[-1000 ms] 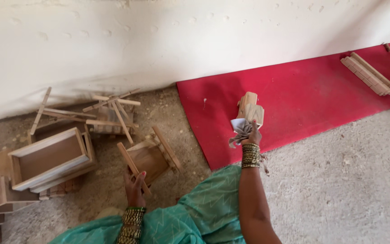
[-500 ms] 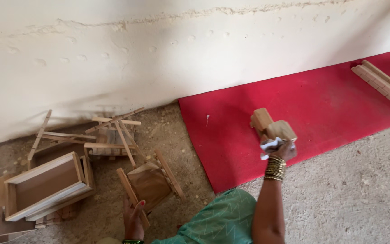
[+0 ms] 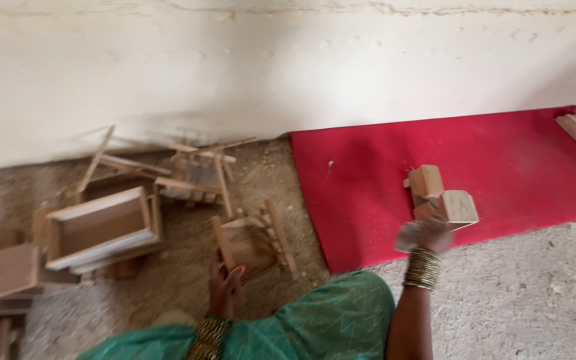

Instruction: The person sits on the floor and wipes wooden toy pieces, including small house-shaped blocks, boxes, and toy carts, one at a time with a cloth, setting each wiped piece aside with the others.

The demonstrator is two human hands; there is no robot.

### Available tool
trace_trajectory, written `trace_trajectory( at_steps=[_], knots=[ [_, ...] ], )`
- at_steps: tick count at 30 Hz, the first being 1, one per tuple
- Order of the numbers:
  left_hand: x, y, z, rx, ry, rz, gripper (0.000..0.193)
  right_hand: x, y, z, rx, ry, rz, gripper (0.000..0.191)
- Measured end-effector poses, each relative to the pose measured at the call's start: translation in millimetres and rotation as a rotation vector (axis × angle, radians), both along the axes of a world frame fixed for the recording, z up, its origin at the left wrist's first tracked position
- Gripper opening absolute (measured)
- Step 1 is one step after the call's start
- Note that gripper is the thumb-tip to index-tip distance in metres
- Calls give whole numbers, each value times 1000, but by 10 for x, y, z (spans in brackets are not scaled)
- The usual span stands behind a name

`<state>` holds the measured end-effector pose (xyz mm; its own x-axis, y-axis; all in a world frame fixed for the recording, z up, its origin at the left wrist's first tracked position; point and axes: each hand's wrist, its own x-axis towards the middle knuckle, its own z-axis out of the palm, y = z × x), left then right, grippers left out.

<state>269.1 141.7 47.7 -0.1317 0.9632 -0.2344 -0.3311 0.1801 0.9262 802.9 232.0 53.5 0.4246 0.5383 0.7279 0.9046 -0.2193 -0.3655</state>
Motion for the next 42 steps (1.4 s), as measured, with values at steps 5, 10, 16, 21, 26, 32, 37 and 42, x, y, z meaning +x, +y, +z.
trace_trajectory(
  at_steps=[5,10,16,21,26,32,37,42],
  knots=[
    [-9,-153,129,31,28,11,96,-1971,-223,244,-724,397,803,36],
    [-117,-277,226,55,27,-47,100,-3225,-461,208,-881,173,699,41],
    [-368,-116,112,372,616,-248,98,-2523,-166,-96,-603,-76,458,23],
    [-1233,397,132,610,1242,308,77,-1386,-55,227,-693,58,144,47],
    [-2069,644,261,170,1699,274,88,-905,-145,482,-743,165,-122,59],
    [-1808,808,40,288,1712,226,80,-527,45,355,-736,271,-137,49],
    [-1370,1357,-91,97,1042,148,73,-323,321,46,-742,196,-186,49],
    [-1221,2015,-289,0,338,224,78,-3,545,-50,-790,197,-150,53]
  ],
)
